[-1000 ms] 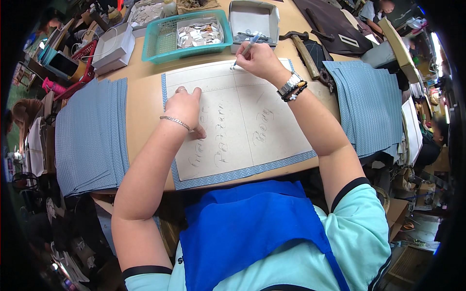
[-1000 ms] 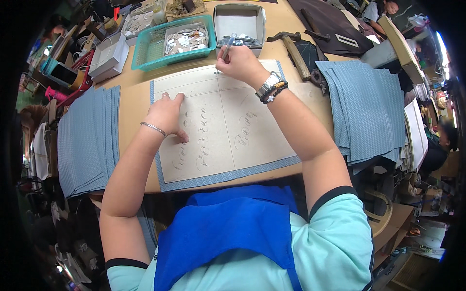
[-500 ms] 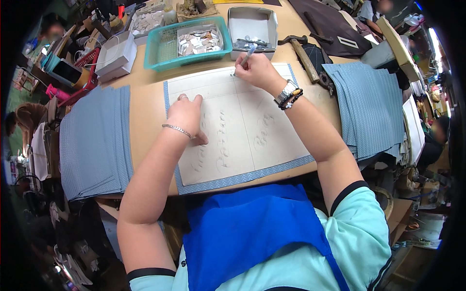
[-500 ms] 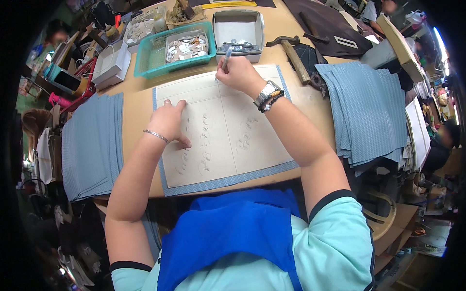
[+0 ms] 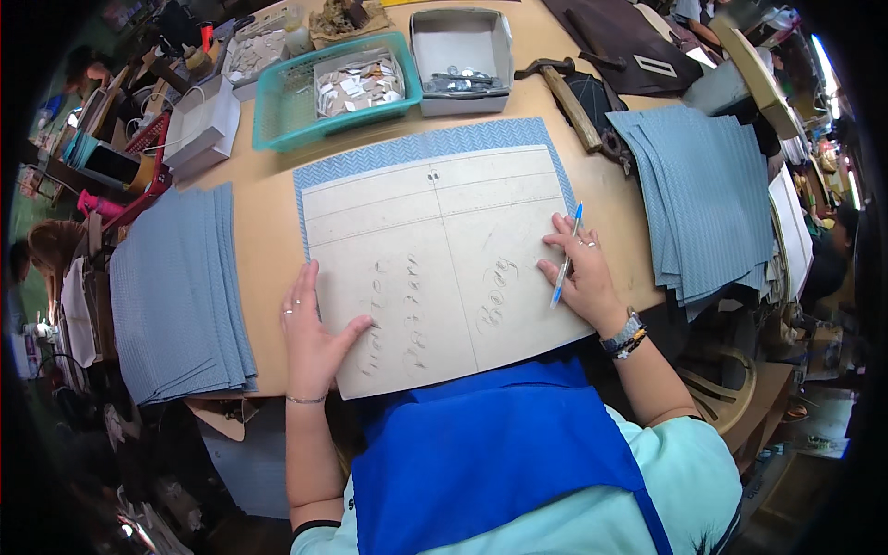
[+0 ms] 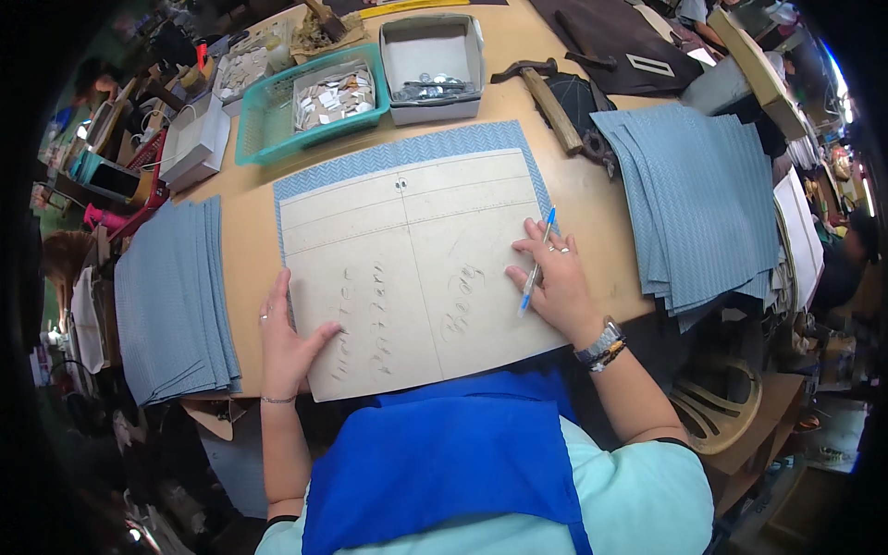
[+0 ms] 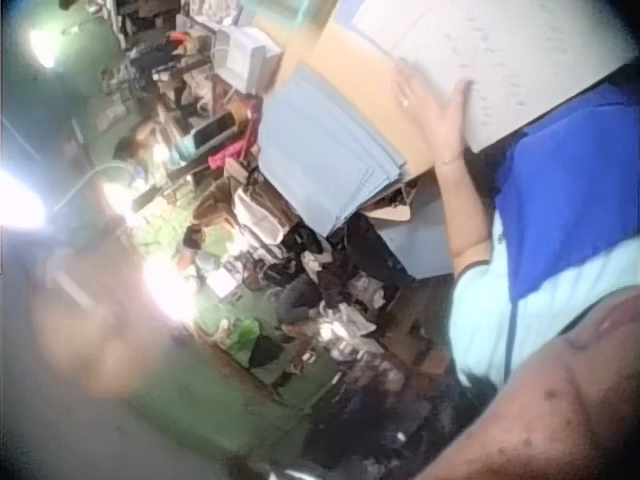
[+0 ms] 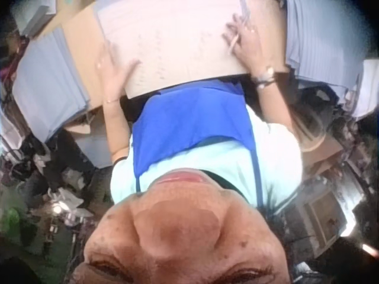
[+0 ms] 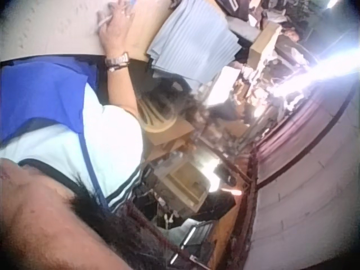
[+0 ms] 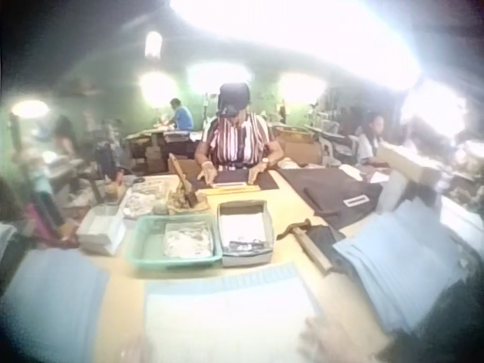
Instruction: The person writes on a large cardboard pattern template using a pen and compares it to textured blue leather pieces on a workshop table.
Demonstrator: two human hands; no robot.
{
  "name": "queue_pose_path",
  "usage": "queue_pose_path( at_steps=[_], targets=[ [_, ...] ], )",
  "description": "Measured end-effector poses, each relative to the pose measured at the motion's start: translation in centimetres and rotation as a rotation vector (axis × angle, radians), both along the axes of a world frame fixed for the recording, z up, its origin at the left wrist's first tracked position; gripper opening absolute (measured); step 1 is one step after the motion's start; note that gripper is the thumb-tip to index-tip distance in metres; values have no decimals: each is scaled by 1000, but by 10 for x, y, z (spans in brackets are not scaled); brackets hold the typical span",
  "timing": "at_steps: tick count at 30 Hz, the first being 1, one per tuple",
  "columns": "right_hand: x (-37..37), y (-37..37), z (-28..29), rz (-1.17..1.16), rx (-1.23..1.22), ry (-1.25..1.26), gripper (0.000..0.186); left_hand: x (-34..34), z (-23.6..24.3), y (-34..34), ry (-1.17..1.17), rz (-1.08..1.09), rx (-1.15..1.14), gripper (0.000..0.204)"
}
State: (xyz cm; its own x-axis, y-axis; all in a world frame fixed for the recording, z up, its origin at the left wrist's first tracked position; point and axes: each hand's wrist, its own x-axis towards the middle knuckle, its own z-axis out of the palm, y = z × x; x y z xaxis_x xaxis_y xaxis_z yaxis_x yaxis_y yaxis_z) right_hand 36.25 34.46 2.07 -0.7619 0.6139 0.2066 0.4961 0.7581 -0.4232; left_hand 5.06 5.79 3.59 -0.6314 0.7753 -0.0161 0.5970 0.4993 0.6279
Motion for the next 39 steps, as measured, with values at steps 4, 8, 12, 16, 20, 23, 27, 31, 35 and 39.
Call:
queue_pose_path(
  at_steps=[4,8,12,16,20,23,27,31,35,39],
  targets=[
    [-6,-8,-3,-1,-77,39,37,-4,-8,7,-358,88,291,94],
    [-15,-9,3,18,-136,52,37,-28,-8,6,-783,241,503,78],
    [-14,2,-1,38,-247,186,35,-24,-20,1,-703,157,457,63],
    [6,19,-7,-251,-52,303,31,-32,-30,-42,-780,418,658,46],
    [12,13,2,-272,66,172,29,-59,13,-88,-864,362,940,47],
    [5,28,3,-222,-265,285,23,-97,22,-118,-926,270,1085,47],
    [26,61,101,-171,-31,395,20,-88,47,-109,-779,489,1214,50],
    [163,178,208,-508,505,325,27,-80,64,-110,-751,627,1238,57],
    [241,220,218,-857,889,-55,56,-69,60,-100,-892,547,1258,60],
    [223,219,79,-1077,310,-49,68,-68,36,-84,-923,399,1226,58]
  ],
)
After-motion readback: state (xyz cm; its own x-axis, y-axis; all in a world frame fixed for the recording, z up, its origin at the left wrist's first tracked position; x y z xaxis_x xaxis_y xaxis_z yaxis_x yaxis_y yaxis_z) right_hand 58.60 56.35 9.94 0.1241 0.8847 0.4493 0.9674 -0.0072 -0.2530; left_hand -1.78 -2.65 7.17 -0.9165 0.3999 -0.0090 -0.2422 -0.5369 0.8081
